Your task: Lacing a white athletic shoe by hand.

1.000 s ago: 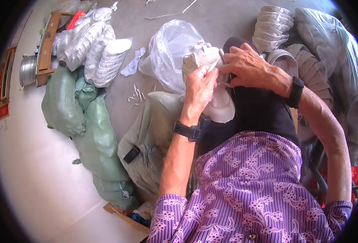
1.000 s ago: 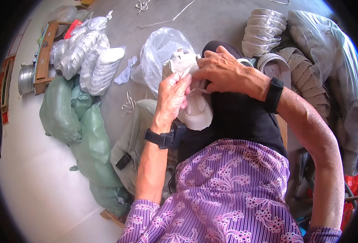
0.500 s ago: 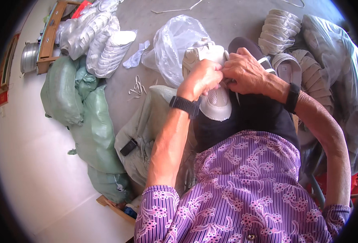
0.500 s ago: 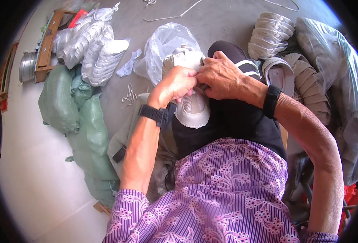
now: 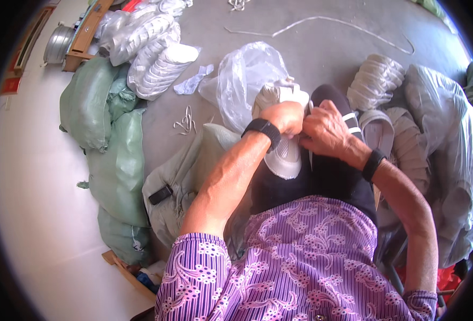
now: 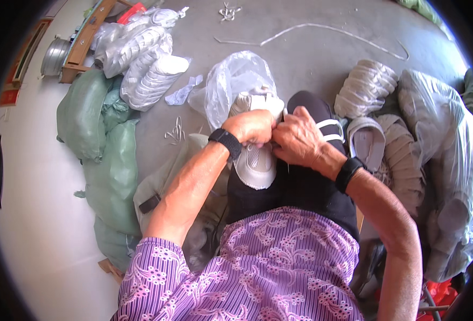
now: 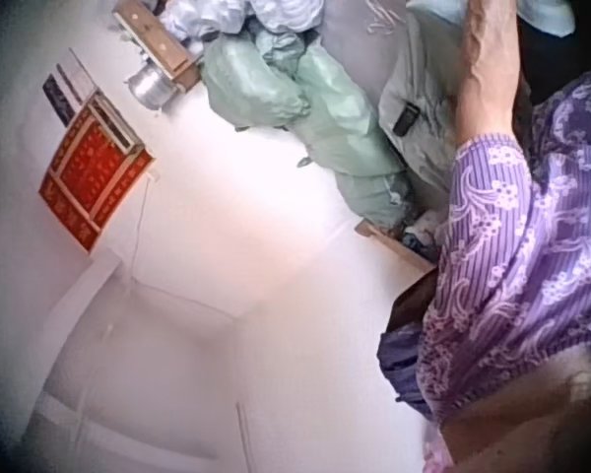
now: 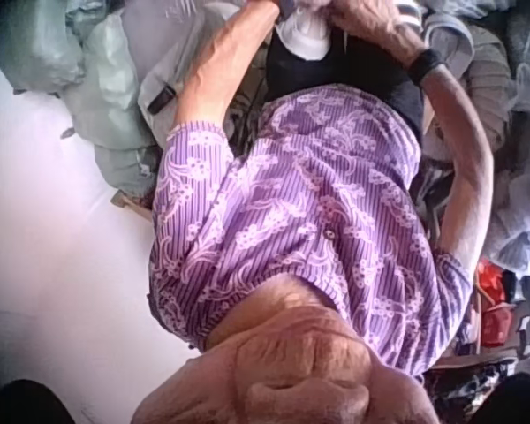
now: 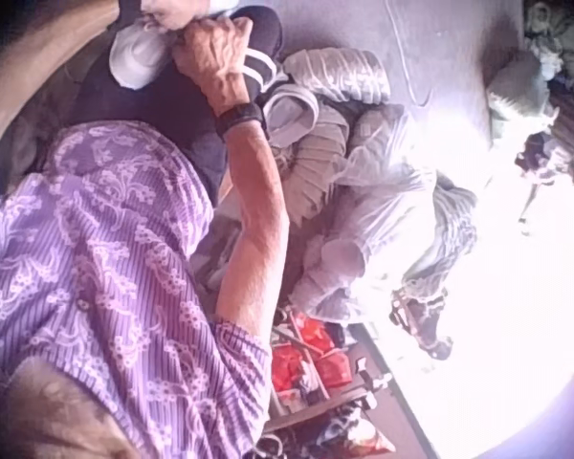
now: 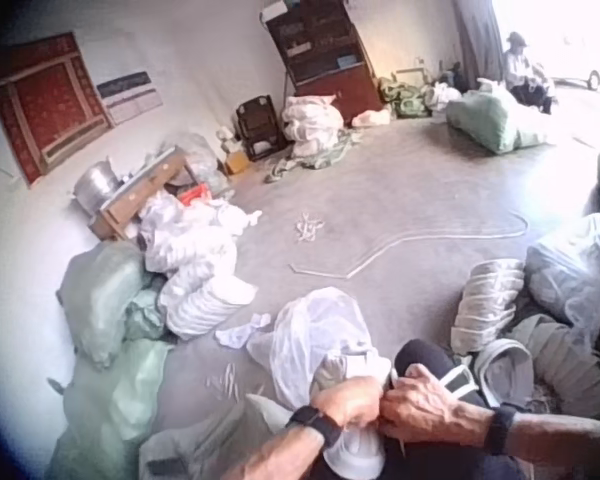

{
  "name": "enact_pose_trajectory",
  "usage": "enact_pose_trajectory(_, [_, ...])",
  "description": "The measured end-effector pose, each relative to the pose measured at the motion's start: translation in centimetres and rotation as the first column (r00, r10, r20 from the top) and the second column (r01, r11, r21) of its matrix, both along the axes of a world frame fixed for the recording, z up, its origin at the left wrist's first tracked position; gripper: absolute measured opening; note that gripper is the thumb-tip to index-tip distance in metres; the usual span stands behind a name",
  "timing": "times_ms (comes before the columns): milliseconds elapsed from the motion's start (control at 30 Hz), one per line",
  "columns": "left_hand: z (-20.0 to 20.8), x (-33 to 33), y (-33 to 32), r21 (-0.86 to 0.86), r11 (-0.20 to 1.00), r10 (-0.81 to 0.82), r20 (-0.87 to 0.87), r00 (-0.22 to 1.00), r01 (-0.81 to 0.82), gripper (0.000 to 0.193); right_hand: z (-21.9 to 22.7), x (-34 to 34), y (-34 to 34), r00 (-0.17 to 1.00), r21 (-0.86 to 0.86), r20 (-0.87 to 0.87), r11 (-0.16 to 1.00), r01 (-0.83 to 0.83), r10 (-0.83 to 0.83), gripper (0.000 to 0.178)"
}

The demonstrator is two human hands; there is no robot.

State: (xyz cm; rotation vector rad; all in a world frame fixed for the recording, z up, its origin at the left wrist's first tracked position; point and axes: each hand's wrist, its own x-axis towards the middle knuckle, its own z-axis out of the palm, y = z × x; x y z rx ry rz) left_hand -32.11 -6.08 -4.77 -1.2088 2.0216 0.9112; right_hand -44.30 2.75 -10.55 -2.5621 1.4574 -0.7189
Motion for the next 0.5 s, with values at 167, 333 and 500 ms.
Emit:
enact_pose_trajectory(167, [0.6,0.2,0.4,-0.017,0.999,-0.035,-0.024,0.999,0.035,0.013,-0.3,0.5,0.3,1.0,-0.02,-0.004,1.0,0.019,-0.019,0.014])
enact_pose_trajectory(333, [0.1,0.4,0.5,-0.04,0.999,-0.027,-0.103,0.994,0.023,0.017,0.2,0.1,0.4,1.0,0.015,0.011,1.0,0.01,-0.01,0.012])
enact_pose_trajectory(500, [-1.2,1.1,0.8,-0.156,0.986,-0.113,-0.335,0.935,0.063,0.01,0.1,-0.7,0.4,0.999,-0.047,0.038,0.998,0.029,-0.027,0.012])
